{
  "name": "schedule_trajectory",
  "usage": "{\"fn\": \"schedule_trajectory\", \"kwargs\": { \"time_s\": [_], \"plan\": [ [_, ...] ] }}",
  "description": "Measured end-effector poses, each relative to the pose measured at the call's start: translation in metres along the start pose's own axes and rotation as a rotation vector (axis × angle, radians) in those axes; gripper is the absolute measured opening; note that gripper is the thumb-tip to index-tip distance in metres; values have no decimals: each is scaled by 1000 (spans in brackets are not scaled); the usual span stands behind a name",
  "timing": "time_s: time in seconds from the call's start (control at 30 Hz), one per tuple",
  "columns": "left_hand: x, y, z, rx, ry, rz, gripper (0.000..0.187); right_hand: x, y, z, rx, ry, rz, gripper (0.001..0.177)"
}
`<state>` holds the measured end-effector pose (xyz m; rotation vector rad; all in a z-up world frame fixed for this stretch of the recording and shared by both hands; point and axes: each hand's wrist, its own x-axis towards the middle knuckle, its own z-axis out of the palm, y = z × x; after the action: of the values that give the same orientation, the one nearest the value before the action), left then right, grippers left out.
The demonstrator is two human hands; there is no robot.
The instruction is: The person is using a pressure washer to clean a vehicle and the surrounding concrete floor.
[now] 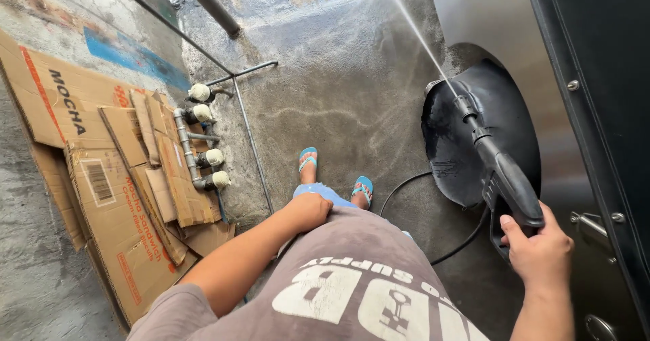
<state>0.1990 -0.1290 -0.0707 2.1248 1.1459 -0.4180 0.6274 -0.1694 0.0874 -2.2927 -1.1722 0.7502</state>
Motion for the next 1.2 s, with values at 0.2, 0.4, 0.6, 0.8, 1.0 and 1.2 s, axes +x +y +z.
{"fn": "schedule_trajectory", "kwargs": {
  "time_s": [0.2, 0.4, 0.6, 0.8, 1.0, 1.2],
  "plan": [
    [-45, 19, -69, -268, -117, 116, 28, 10, -20, 2, 11, -72, 37, 50],
    [-15, 17, -64, -256, -197, 51, 28, 3, -25, 8, 29, -35, -4, 49],
    [-3, 5, -104, -136, -1, -59, 22, 16, -18, 24, 130, 45, -108, 47],
    [-5, -13, -116, -251, 199, -377, 18, 23, -42, 28, 86, 37, -149, 48],
    [-1, -32, -76, -185, 211, -267, 18, 25, -49, 31, 22, 8, -151, 49],
    [7, -55, -28, -168, 227, -209, 28, 31, -51, 39, 19, 46, -214, 54]
  ]
}}
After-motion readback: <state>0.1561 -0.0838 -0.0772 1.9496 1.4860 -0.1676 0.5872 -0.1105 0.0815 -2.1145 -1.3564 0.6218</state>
